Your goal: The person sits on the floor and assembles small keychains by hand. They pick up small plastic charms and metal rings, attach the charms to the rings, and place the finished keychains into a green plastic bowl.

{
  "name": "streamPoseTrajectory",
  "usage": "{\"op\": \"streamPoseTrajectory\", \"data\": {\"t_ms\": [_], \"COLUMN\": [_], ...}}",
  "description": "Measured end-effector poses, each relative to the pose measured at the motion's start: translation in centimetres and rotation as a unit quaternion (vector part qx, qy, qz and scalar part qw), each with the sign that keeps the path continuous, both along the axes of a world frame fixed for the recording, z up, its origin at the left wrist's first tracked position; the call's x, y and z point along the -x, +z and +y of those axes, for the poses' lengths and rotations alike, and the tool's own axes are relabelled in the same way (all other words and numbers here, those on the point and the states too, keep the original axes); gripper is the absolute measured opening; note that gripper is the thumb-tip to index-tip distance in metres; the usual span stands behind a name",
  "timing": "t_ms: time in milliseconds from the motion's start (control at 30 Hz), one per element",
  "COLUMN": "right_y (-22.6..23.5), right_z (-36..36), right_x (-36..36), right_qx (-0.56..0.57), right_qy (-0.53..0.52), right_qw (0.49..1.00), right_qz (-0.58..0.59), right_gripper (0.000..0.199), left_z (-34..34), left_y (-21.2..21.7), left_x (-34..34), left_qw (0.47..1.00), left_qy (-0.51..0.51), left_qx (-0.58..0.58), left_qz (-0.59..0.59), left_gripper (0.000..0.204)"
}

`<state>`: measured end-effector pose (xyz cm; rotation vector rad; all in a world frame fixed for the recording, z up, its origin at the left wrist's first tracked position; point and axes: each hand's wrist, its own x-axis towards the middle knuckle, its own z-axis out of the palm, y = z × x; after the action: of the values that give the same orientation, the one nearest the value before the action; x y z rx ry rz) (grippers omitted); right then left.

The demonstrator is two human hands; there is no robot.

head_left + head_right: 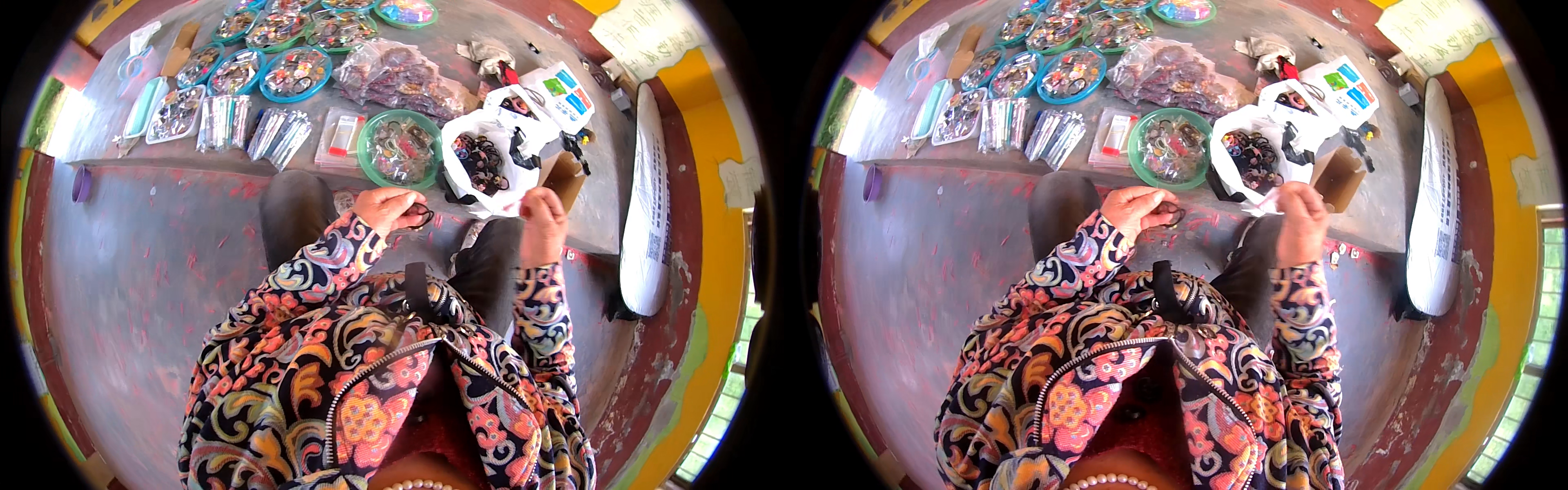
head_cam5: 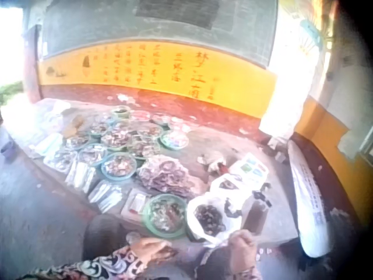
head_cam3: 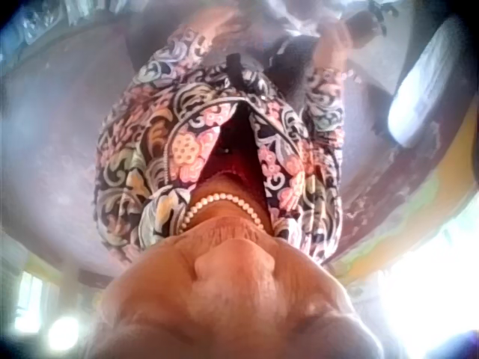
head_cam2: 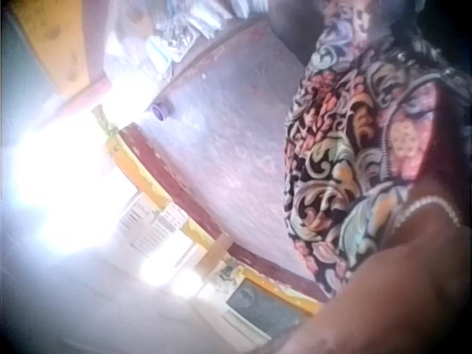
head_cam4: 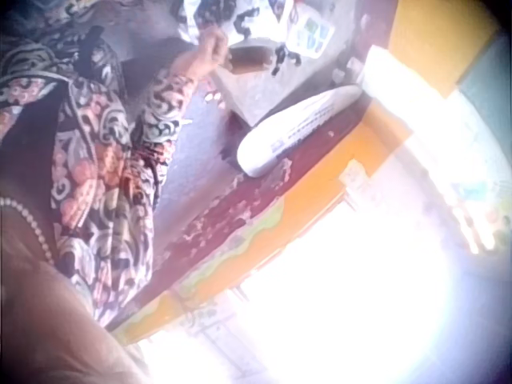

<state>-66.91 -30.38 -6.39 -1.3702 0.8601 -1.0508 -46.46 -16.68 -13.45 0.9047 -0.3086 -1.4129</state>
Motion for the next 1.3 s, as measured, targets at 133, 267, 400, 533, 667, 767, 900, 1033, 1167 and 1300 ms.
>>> {"op": "streamPoseTrajectory", "data": {"t_ms": [133,267,400,533,667,767,900,1033,1167,1300], "right_y": [2.3,-1.5,0.1,2.4,4.8,4.2,2.3,1.5,0.3,0.8], "right_z": [-4.1,-8.8,-8.4,-7.9,-4.9,-2.1,1.9,4.4,4.9,4.9], "right_x": [10.8,26.6,32.2,27.9,15.5,6.8,-1.1,-4.8,-5.2,-5.1], "right_qx": [-0.036,-0.039,-0.066,-0.067,-0.082,-0.085,-0.110,-0.117,-0.113,-0.092], "right_qy": [-0.029,-0.061,-0.169,-0.182,-0.014,0.096,0.244,0.259,0.228,0.216], "right_qw": [0.999,0.932,0.690,0.875,0.989,0.985,0.957,0.957,0.966,0.970], "right_qz": [0.001,0.356,0.700,0.443,0.122,0.117,0.110,0.065,0.049,0.068], "right_gripper": [0.007,0.010,0.014,0.017,0.018,0.021,0.030,0.023,0.010,0.006], "left_z": [0.0,0.2,-0.3,-0.3,0.2,0.3,0.2,0.5,0.5,0.1], "left_y": [0.9,1.6,2.2,3.1,4.1,5.3,7.0,7.1,5.6,6.1], "left_x": [0.1,-0.2,0.2,0.7,0.1,0.3,1.0,0.8,1.0,1.6], "left_qw": [1.000,1.000,1.000,1.000,1.000,1.000,0.999,0.998,0.997,0.999], "left_qy": [0.025,0.012,-0.014,-0.011,-0.012,-0.004,0.010,0.026,0.019,0.012], "left_qx": [-0.001,-0.010,0.009,-0.013,0.002,0.019,0.043,0.036,0.036,0.020], "left_qz": [0.007,0.024,0.014,0.009,0.008,0.015,-0.014,-0.048,-0.060,-0.042], "left_gripper": [0.019,0.020,0.019,0.019,0.019,0.019,0.019,0.019,0.020,0.019]}}
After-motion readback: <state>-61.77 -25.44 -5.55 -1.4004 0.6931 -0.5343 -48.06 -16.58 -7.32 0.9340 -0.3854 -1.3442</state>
